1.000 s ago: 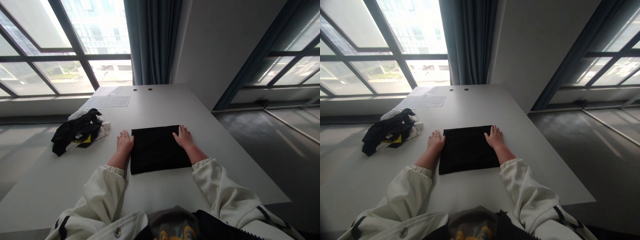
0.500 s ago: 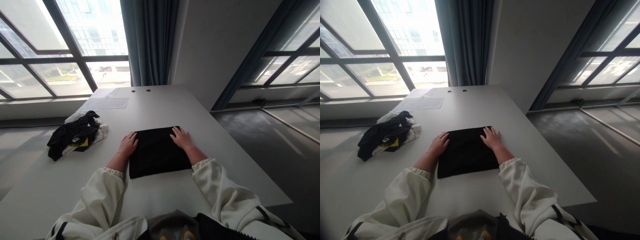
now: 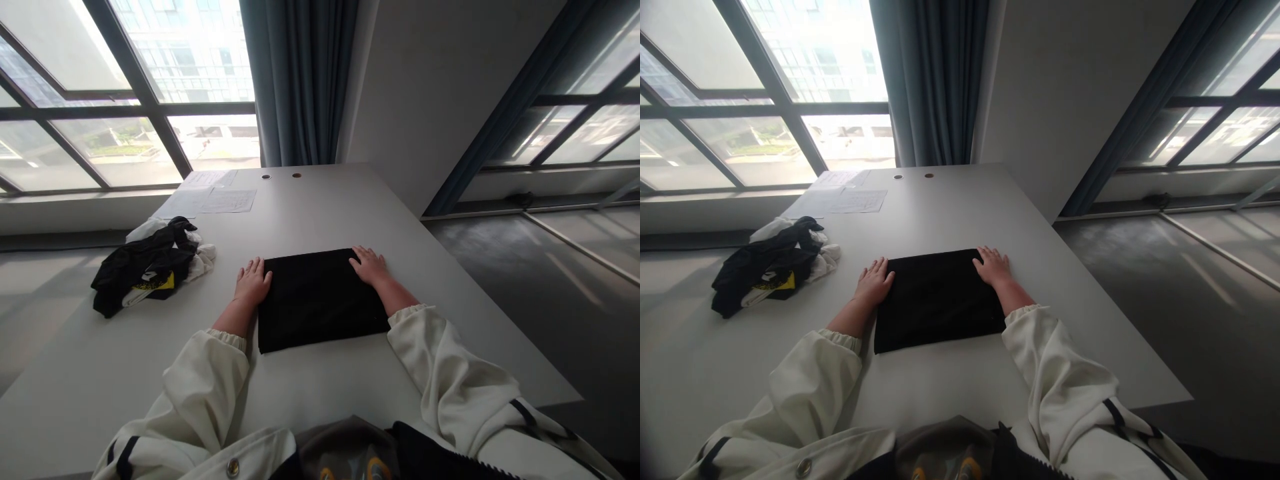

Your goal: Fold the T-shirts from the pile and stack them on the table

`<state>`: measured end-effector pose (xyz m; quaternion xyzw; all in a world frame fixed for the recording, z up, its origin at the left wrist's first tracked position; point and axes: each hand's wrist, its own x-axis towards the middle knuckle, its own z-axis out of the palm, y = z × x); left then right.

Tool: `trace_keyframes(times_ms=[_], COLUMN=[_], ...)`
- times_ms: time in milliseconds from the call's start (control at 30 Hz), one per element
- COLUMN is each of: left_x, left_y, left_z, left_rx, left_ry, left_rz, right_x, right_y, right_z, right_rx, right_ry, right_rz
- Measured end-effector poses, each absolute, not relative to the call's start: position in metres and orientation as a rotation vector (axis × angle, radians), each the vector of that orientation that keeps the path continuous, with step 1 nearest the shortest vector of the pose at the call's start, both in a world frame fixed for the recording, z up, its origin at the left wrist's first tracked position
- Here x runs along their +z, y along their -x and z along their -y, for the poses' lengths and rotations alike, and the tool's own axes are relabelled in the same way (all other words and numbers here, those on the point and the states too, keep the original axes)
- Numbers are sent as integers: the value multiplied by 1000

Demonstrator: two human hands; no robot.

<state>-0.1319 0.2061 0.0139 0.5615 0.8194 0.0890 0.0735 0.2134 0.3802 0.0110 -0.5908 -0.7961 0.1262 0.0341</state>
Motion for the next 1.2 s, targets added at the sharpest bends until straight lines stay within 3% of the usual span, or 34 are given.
trace_keyframes(times_ms=[333,467,633,967,1200], left_x=[34,40,29,24,21], left_y=[118,81,46,58,57], left_z=[-193,-161,-125,-112,-113], left_rx=[447,573,340,261,286], left_ry=[-1801,-2256,-2424,-2344,-2346], left_rz=[-2444,-2060,-1728,-1829,-1847], right_x=[29,34,14,-20,14], right_y=[-211,-213,-236,-354,-325], right_z=[-357,-278,-183,-202,-191], right_rx=[346,95,77,-52,172], right_ry=[1906,1493,937,1601,1171], right_rz=[2266,2395,2806,2378,2210])
